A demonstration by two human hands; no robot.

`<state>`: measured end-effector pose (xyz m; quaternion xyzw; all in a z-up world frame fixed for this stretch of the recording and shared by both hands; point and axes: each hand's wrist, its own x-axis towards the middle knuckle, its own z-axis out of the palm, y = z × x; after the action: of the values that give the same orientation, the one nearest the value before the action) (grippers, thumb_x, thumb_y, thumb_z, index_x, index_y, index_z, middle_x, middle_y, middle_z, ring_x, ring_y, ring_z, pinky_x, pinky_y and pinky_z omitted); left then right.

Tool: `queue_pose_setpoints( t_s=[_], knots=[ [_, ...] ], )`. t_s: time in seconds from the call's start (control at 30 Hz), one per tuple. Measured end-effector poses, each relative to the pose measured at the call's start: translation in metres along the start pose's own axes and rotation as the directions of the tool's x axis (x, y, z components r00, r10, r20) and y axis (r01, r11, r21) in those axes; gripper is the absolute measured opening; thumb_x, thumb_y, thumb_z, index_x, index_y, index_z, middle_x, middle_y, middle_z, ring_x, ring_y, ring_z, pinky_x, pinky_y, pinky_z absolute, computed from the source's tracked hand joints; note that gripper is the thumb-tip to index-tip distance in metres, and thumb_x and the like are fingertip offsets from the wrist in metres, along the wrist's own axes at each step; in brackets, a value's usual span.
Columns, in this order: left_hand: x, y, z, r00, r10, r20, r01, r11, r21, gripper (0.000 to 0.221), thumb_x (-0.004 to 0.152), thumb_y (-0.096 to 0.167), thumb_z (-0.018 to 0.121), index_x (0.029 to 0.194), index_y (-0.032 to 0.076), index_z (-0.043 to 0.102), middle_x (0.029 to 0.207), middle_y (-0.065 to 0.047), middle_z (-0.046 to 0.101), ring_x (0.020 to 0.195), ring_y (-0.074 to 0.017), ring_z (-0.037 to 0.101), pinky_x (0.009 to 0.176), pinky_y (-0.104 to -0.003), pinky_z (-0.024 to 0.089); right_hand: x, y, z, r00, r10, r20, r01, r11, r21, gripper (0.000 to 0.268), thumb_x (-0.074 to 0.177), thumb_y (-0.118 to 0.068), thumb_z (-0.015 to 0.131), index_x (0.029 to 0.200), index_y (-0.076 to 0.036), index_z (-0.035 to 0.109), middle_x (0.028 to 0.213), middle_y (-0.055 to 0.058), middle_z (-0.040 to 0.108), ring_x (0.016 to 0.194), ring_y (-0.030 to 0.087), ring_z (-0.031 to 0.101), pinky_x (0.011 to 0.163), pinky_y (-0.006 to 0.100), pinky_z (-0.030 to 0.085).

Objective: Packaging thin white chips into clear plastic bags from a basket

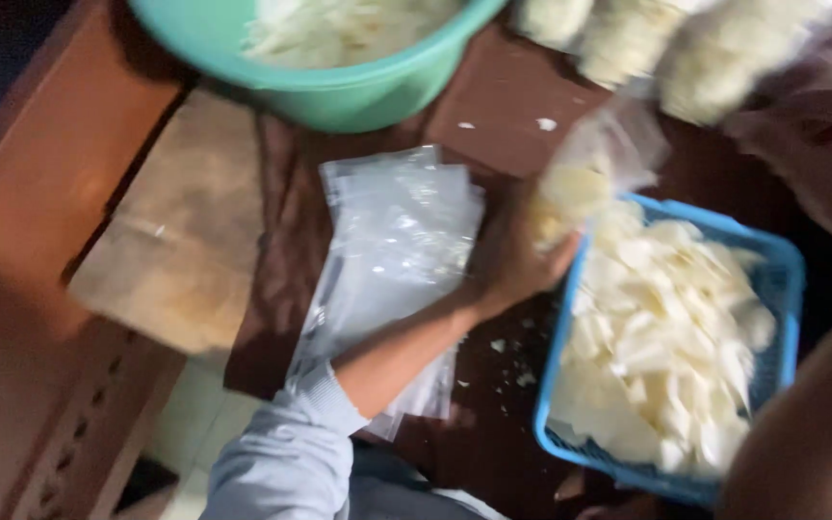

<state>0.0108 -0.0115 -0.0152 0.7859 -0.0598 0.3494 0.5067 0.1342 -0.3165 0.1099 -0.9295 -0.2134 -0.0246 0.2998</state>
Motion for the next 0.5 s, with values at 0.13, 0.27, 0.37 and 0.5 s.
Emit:
queue_pose_setpoints(
  t_s=[0.13, 0.27, 0.37, 0.5],
  knots=[
    [0.004, 0.008, -0.011, 0.998, 0.054, -0.009, -0.054, 0.997, 0.056, 0.073, 0.077, 0.028, 0.08, 0.138, 0.001, 0.05, 0.12, -0.021, 0.062, 0.114, -0.0407, 0.066, 0.098, -0.045, 0.054, -0.062, -0.131, -0.004, 0.992, 0.112, -0.053, -0.123, 0.94, -0.319, 0.022, 0.105, -0.027, 0.071, 0.115, -0.01, 0.08, 0.1, 0.023, 0.076, 0.087, 0.058, 0.067, 0.075, 0.069, 0.051],
    [-0.009, -0.011, -0.009, 0.994, -0.016, 0.11, 0.016, 1.0, 0.001, 0.075, 0.078, 0.036, 0.082, 0.134, -0.001, 0.05, 0.116, -0.023, 0.063, 0.109, -0.0434, 0.067, 0.095, -0.049, 0.055, -0.091, -0.128, 0.017, 0.959, 0.275, -0.067, -0.281, 0.9, -0.333, 0.022, 0.096, -0.028, 0.07, 0.11, -0.014, 0.08, 0.099, 0.015, 0.079, 0.087, 0.054, 0.07, 0.077, 0.065, 0.055],
    [-0.003, -0.005, -0.007, 0.995, 0.031, 0.091, -0.024, 0.996, -0.081, 0.081, 0.077, 0.035, 0.084, 0.141, 0.004, 0.046, 0.12, -0.021, 0.062, 0.115, -0.0437, 0.065, 0.099, -0.05, 0.053, -0.097, -0.113, 0.031, 0.921, 0.386, -0.049, -0.371, 0.834, -0.408, 0.021, 0.089, -0.032, 0.07, 0.104, -0.024, 0.082, 0.097, 0.009, 0.08, 0.088, 0.051, 0.072, 0.082, 0.063, 0.057],
    [-0.005, -0.015, -0.01, 0.995, -0.005, 0.102, 0.009, 0.999, -0.038, 0.07, 0.085, 0.039, 0.078, 0.136, 0.001, 0.047, 0.119, -0.023, 0.06, 0.115, -0.0432, 0.064, 0.097, -0.05, 0.052, -0.095, -0.08, 0.052, 0.889, 0.454, -0.056, -0.427, 0.781, -0.456, 0.022, 0.089, -0.042, 0.067, 0.104, -0.032, 0.08, 0.096, 0.004, 0.079, 0.086, 0.045, 0.074, 0.079, 0.058, 0.06]
  ],
)
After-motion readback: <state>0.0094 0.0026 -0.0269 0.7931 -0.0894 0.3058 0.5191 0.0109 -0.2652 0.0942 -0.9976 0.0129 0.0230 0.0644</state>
